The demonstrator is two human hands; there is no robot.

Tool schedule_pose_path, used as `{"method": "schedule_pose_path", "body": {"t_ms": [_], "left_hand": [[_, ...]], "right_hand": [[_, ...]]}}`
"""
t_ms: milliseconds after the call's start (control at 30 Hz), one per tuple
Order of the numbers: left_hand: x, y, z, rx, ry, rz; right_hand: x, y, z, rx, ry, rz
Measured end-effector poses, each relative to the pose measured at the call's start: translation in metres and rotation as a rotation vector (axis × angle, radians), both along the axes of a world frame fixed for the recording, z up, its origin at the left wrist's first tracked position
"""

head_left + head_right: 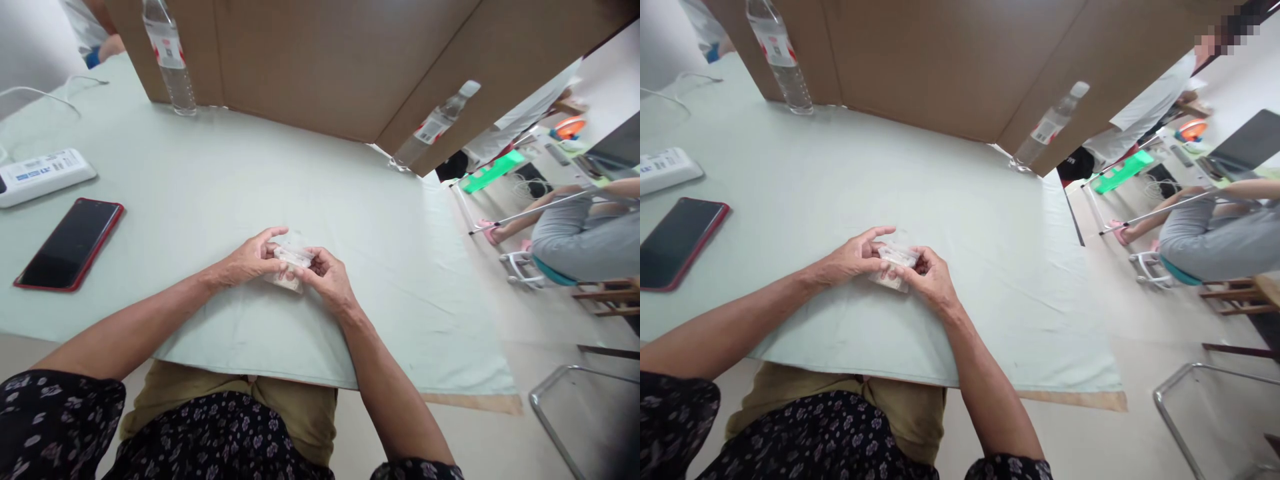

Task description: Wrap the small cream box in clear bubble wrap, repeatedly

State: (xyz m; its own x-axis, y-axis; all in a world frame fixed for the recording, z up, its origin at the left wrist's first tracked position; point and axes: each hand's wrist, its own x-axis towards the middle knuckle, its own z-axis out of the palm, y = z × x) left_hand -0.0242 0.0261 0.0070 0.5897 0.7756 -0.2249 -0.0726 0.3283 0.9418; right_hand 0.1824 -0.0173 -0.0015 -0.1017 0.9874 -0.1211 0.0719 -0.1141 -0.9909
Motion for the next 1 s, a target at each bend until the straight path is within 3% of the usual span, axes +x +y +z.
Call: {"method": "schedule_pose_path", "body": {"t_ms": [233,433,767,1000], "left_hand": [[0.003,-0.007,0.002,-0.001,-0.018,-0.073],[0.005,-0.009,0.002,0.155,0.085,-0.108],[0.008,-0.010,0.000,0.170,0.167,-0.043],[0.012,-0.010,-0.001,0.171,0.210,0.048]], "right_hand": [[-0.002,0.003,0.002,0.015,0.040,-0.077],[-0.009,0.003,0.002,0.034,0.119,-0.112],[-0.011,0.002,0.001,0.098,0.087,-0.161],[-0.015,-0.003,0.002,0.143,-0.050,-0.143]]}}
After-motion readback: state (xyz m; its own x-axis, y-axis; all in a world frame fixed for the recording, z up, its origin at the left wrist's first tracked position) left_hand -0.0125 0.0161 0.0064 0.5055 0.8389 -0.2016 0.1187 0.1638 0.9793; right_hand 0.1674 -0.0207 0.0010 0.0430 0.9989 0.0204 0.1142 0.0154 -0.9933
